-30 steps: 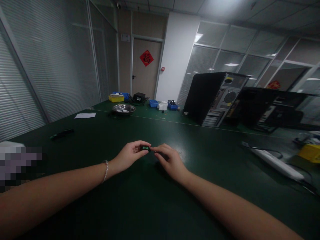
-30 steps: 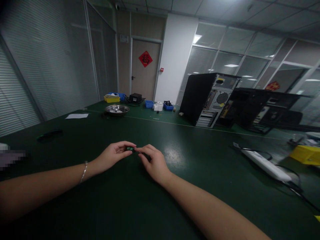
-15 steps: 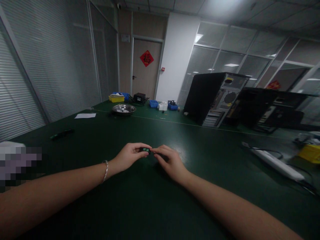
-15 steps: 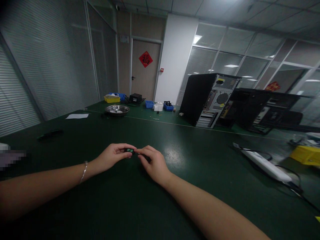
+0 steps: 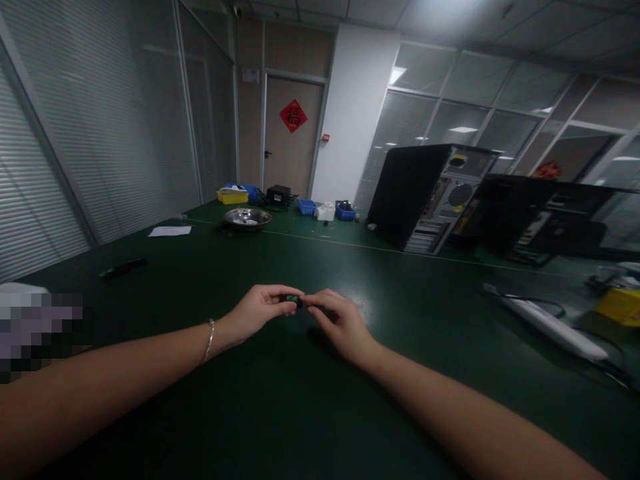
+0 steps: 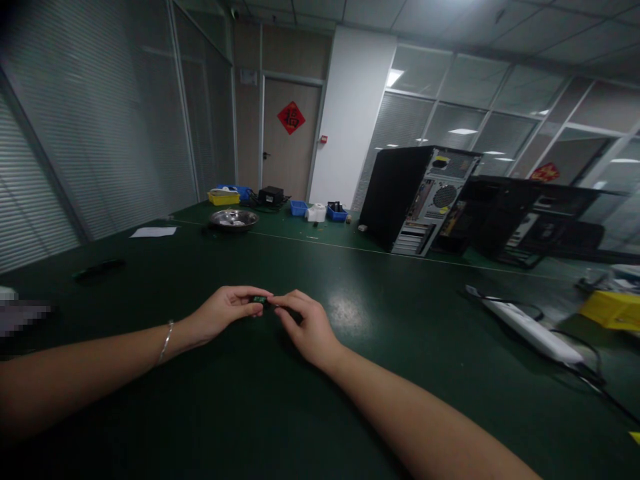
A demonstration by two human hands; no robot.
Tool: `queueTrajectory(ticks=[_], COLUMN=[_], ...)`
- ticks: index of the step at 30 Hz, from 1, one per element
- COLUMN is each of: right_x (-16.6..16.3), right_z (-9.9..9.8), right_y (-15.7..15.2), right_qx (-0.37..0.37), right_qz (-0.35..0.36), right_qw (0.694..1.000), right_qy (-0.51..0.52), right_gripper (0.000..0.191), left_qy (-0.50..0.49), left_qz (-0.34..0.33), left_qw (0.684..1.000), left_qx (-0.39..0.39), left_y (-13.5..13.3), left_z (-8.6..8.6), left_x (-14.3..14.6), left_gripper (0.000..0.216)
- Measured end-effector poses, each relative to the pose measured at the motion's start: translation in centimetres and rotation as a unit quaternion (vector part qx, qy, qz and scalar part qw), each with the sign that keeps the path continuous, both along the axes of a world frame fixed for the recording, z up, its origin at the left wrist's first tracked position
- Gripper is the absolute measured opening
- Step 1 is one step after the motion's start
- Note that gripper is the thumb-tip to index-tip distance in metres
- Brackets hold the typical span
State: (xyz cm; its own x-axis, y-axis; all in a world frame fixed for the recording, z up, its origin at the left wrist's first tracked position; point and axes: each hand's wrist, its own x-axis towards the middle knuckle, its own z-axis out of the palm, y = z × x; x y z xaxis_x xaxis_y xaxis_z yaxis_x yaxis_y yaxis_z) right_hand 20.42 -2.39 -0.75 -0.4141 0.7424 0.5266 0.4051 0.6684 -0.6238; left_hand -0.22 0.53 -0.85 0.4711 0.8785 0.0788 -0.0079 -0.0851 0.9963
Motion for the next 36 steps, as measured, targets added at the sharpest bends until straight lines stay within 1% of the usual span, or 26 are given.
queueTrajectory(ticks=[2,5,7,9,14,20,23,25,28,32,36], right_x=[0.0,0.03,0.05,0.07,0.09,0.03,0.04,0.11,0.25,0.36,0.3], right_z=[0.08,0.15,0.13,0.09,0.09,0.08,-0.07,-0.17,-0.24,-0.02,0.22], right_y=[-0.05,-0.09,-0.13,-0.17,-0.27,-0.28,-0.23,-0.19,-0.17,-0.24,-0.32], right_qx=[-0.001,0.0,0.0,-0.003,-0.001,-0.005,-0.001,0.001,-0.001,0.003,0.008], right_qz=[-0.012,-0.031,-0.03,-0.017,0.003,-0.005,0.003,0.008,0.002,-0.006,-0.014], right_qw=[1.0,0.999,0.999,0.999,1.0,1.0,1.0,1.0,1.0,1.0,0.999], right_qy=[-0.004,-0.011,-0.018,-0.028,-0.029,-0.03,-0.031,-0.031,-0.022,-0.031,-0.034], right_gripper=[0.028,0.026,0.024,0.024,0.02,0.018,0.019,0.022,0.026,0.026,0.025], left_qy=[-0.013,-0.056,-0.087,-0.102,-0.099,-0.067,-0.039,-0.032,-0.028,-0.027,-0.01], left_qz=[0.005,0.022,0.025,0.014,-0.025,-0.057,-0.08,-0.07,-0.03,0.006,0.027], left_qw=[1.0,0.997,0.994,0.992,0.991,0.994,0.995,0.997,0.999,0.999,0.998], left_qx=[-0.011,-0.045,-0.065,-0.076,-0.085,-0.066,-0.047,-0.026,0.009,0.041,0.048], left_y=[-0.04,-0.07,-0.05,0.01,0.15,0.05,-0.04,-0.02,0.09,0.08,-0.08], left_z=[0.08,0.18,0.13,-0.02,-0.37,-0.15,-0.15,-0.28,-0.38,-0.03,0.31], left_x=[0.08,0.16,0.15,0.1,-0.03,-0.24,-0.12,0.03,0.21,0.22,0.17], left_gripper=[0.034,0.027,0.026,0.025,0.027,0.051,0.045,0.036,0.027,0.028,0.025])
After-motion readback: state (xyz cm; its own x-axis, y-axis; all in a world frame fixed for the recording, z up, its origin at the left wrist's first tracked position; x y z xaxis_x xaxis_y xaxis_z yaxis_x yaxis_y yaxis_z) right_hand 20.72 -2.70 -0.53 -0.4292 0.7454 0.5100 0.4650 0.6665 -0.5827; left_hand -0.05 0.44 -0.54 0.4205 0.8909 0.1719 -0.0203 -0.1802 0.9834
